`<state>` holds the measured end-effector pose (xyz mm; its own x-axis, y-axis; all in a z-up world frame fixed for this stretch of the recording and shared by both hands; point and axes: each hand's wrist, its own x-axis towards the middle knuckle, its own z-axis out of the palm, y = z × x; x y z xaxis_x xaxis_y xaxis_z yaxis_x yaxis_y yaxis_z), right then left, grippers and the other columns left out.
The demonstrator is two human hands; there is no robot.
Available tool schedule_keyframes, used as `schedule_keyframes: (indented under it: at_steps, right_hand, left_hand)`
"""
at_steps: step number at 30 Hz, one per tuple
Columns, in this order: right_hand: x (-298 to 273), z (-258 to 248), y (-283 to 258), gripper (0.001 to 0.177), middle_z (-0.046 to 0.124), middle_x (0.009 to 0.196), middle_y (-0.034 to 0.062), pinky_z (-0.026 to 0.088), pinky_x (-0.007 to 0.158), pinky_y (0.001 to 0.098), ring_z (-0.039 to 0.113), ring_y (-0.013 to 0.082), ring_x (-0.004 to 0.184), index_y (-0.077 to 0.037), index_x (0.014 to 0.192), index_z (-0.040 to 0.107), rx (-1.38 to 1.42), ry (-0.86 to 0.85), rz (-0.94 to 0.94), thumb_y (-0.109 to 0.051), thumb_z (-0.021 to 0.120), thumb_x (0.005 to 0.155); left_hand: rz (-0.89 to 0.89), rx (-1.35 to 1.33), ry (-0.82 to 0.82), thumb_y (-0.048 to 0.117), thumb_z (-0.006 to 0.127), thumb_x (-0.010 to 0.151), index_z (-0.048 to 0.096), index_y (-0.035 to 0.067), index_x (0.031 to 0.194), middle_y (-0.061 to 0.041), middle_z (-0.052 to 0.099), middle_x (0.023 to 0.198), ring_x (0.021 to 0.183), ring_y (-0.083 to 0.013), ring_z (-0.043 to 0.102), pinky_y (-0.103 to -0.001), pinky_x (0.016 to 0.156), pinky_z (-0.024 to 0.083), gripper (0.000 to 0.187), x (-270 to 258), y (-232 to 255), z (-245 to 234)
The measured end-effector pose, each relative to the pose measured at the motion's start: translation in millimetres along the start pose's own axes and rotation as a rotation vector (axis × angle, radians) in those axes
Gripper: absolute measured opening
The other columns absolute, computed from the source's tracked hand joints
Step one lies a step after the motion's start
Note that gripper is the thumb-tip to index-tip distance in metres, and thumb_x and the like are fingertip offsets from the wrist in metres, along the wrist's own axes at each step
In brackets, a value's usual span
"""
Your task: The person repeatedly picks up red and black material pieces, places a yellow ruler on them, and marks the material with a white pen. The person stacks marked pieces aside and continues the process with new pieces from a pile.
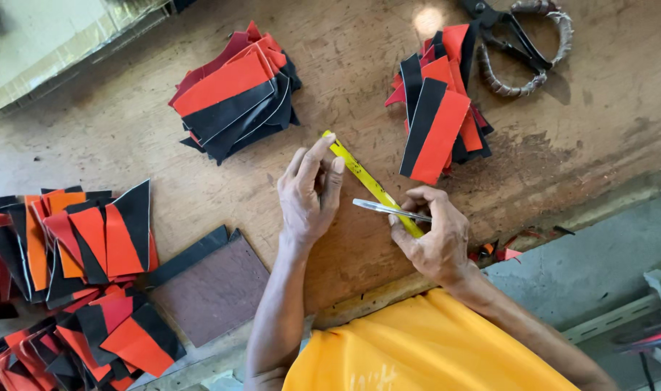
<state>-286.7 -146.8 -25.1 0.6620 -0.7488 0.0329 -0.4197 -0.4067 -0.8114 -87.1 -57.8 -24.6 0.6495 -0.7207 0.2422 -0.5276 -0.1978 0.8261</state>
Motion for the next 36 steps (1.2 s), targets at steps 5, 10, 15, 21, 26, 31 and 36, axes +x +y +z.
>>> schedule_keyframes:
  at_steps: [5, 10, 15, 21, 26, 31, 36]
  right_hand:
    - [-2, 0, 11, 0.071, 0.068, 0.089, 0.0079, 0.049, 0.063, 0.0287, 0.060, 0.0133, 0.069, 0.003, 0.139, 0.043, 0.038, 0.014, 0.069, -0.013, 0.082, 0.082]
    - [-5, 2, 16, 0.075, 0.064, 0.095, 0.0059, 0.046, 0.069, 0.0226, 0.051, 0.0084, 0.076, 0.002, 0.145, 0.033, 0.214, 0.035, 0.102, -0.011, 0.082, 0.089]
    - [-5, 0, 21, 0.078, 0.064, 0.096, 0.0054, 0.046, 0.070, 0.0204, 0.051, 0.0066, 0.077, 0.003, 0.147, 0.032, 0.263, 0.026, 0.120, -0.013, 0.081, 0.089]
    - [-9, -8, 24, 0.068, 0.067, 0.100, 0.0073, 0.053, 0.069, 0.0221, 0.064, 0.0088, 0.082, 0.000, 0.142, 0.040, 0.271, -0.008, 0.083, -0.014, 0.080, 0.089]
    - [-3, -5, 16, 0.048, 0.070, 0.100, 0.0081, 0.055, 0.073, 0.0268, 0.065, 0.0138, 0.082, 0.000, 0.129, 0.057, 0.142, -0.005, 0.006, -0.010, 0.081, 0.088]
    - [4, -12, 3, 0.036, 0.070, 0.105, 0.0129, 0.057, 0.076, 0.0334, 0.070, 0.0244, 0.089, -0.002, 0.118, 0.068, -0.039, -0.051, -0.113, -0.004, 0.079, 0.084]
    - [4, -20, -11, 0.046, 0.069, 0.103, 0.0154, 0.056, 0.076, 0.0390, 0.069, 0.0312, 0.088, -0.003, 0.120, 0.072, -0.195, -0.114, -0.088, -0.007, 0.085, 0.076]
  left_hand:
    - [-0.039, 0.015, 0.019, 0.007, 0.073, 0.099, 0.066, 0.004, 0.128, -0.004, 0.056, 0.079, 0.061, -0.0131, 0.051, -0.029, 0.057, 0.043, 0.030, 1, 0, 0]
    - [-0.069, 0.045, 0.034, 0.004, 0.074, 0.097, 0.068, 0.005, 0.124, -0.004, 0.057, 0.079, 0.061, -0.0133, 0.053, -0.028, 0.057, 0.043, 0.028, 1, -2, 0]
    - [-0.091, 0.036, 0.049, 0.004, 0.074, 0.097, 0.068, 0.005, 0.123, -0.005, 0.057, 0.079, 0.061, -0.0138, 0.053, -0.028, 0.058, 0.044, 0.027, 0, -3, 1]
    - [-0.081, 0.026, 0.055, 0.004, 0.073, 0.098, 0.067, 0.005, 0.124, -0.005, 0.057, 0.083, 0.065, -0.0134, 0.054, -0.028, 0.059, 0.044, 0.027, -3, -3, 3]
    - [-0.113, -0.034, 0.135, 0.004, 0.072, 0.099, 0.066, 0.004, 0.128, -0.004, 0.061, 0.093, 0.067, -0.0132, 0.055, -0.027, 0.059, 0.045, 0.029, 2, -1, 1]
    - [-0.040, 0.244, 0.232, 0.002, 0.071, 0.094, 0.063, 0.001, 0.131, -0.013, 0.058, 0.113, 0.083, -0.0187, 0.058, -0.034, 0.080, 0.053, 0.038, 14, -13, -21]
    - [0.038, 0.627, 0.211, 0.014, 0.080, 0.095, 0.052, -0.007, 0.151, -0.024, 0.047, 0.156, 0.143, -0.0397, 0.039, -0.049, 0.123, 0.030, 0.066, 51, -38, -67]
